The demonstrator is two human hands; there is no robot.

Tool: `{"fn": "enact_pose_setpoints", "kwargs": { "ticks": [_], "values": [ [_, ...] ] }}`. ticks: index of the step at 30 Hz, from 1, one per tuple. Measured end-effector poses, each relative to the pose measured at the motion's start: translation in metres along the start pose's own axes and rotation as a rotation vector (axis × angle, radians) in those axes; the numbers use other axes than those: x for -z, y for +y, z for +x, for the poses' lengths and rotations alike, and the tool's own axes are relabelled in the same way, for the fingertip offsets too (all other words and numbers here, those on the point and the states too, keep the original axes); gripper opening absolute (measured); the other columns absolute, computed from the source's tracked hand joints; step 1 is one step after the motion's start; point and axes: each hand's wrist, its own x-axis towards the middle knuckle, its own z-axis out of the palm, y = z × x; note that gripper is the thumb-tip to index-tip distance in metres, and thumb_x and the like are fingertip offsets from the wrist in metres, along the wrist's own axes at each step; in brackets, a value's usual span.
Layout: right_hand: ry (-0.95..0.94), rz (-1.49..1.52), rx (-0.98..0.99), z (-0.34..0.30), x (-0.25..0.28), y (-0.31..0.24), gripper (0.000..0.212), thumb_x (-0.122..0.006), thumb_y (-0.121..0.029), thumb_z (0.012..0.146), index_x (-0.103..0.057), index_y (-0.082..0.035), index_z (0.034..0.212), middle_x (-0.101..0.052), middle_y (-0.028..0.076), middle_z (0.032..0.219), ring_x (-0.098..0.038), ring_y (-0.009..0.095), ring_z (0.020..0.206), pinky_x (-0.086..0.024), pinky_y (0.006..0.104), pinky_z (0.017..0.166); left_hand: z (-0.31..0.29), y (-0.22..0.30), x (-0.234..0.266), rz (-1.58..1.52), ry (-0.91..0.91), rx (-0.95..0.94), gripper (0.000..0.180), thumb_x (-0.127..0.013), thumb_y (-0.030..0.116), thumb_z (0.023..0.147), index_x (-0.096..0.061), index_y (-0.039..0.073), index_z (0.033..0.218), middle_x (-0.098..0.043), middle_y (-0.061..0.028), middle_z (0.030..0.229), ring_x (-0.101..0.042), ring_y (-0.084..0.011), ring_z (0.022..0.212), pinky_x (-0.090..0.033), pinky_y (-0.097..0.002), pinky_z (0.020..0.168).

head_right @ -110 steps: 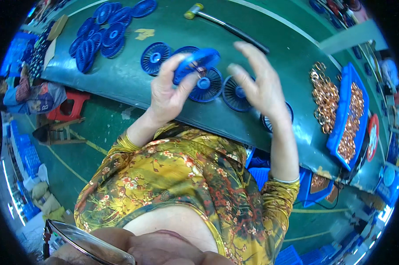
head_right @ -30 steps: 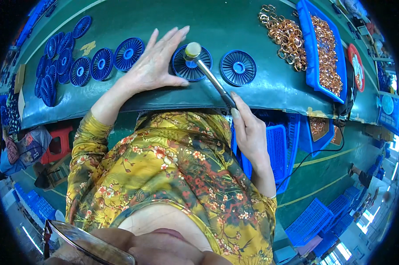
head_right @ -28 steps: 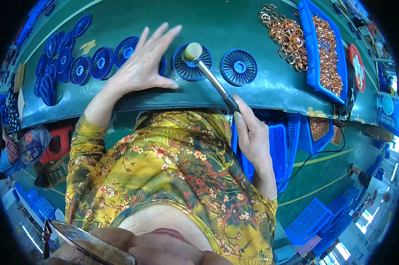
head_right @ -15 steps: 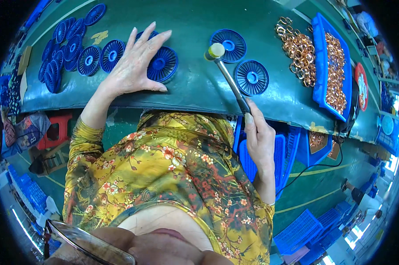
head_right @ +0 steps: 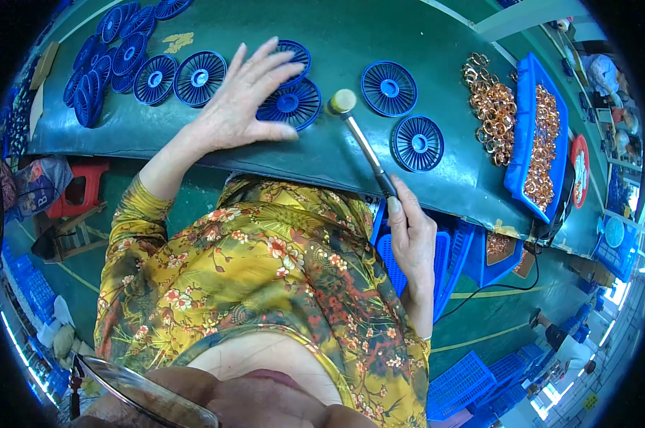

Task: Assemble small copper rings into circular blue plastic components on an assembly line.

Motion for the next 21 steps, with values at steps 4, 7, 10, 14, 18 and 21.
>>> {"fn": "enact_pose_setpoints", "kwargs": {
  "ticks": [4,7,10,14,18,21],
  "values": [
    [-0.116,-0.028,0.072,0.002,-0.005,-0.002,0.032,-0.056,-0.011,0.093,-0.056,-0.002,0.124,-0.064,0.019,0.109,-0.066,0.023,0.092,-0.050,0.0292,0.078,0.006,-0.017,0.000,0.079,0.028,0.063,0.052,-0.051,0.056,0.088,-0.052,0.026,0.131,-0.042,-0.0138,0.141,-0.025,-0.0366,0.138,-0.011,-0.0586,0.111],
    [-0.173,-0.024,0.095,0.009,-0.014,-0.009,0.032,-0.055,-0.011,0.093,-0.056,-0.002,0.123,-0.063,0.020,0.115,-0.065,0.028,0.102,-0.050,0.0311,0.083,0.008,-0.023,-0.009,0.220,-0.035,0.157,0.041,-0.047,0.047,0.093,-0.055,0.028,0.129,-0.040,-0.0112,0.144,-0.022,-0.0358,0.139,-0.010,-0.0588,0.111],
    [-0.213,-0.119,0.112,0.014,-0.017,-0.012,0.031,-0.054,-0.013,0.093,-0.057,-0.004,0.122,-0.061,0.019,0.117,-0.063,0.034,0.104,-0.050,0.0348,0.086,0.010,-0.024,-0.007,0.440,0.000,0.277,0.042,-0.045,0.047,0.094,-0.056,0.025,0.128,-0.040,-0.0141,0.143,-0.025,-0.0371,0.137,-0.013,-0.0641,0.107],
    [-0.173,-0.147,0.051,0.008,-0.008,-0.006,0.031,-0.054,-0.013,0.093,-0.057,-0.005,0.123,-0.061,0.020,0.117,-0.063,0.033,0.103,-0.050,0.0352,0.085,0.001,-0.021,-0.003,0.329,0.175,0.200,0.057,-0.056,0.051,0.086,-0.053,0.016,0.130,-0.039,-0.0191,0.141,-0.026,-0.0385,0.136,-0.016,-0.0603,0.108],
    [-0.155,-0.130,0.013,0.005,-0.004,-0.005,0.031,-0.054,-0.013,0.093,-0.057,-0.005,0.124,-0.061,0.020,0.116,-0.062,0.034,0.104,-0.050,0.0355,0.085,-0.004,0.014,-0.005,-0.070,0.048,0.014,0.091,-0.076,0.046,0.068,-0.036,0.009,0.141,-0.034,-0.0167,0.146,-0.023,-0.0345,0.139,-0.016,-0.0526,0.113],
    [-0.153,-0.147,0.038,0.006,-0.003,-0.006,0.032,-0.054,-0.013,0.094,-0.056,-0.004,0.124,-0.063,0.020,0.113,-0.066,0.029,0.098,-0.051,0.0328,0.082,-0.006,0.021,-0.020,-0.224,0.038,0.123,0.099,-0.083,0.035,0.063,-0.031,0.006,0.141,-0.040,-0.0166,0.140,-0.036,-0.0344,0.132,-0.025,-0.0472,0.112]
  ]
}}
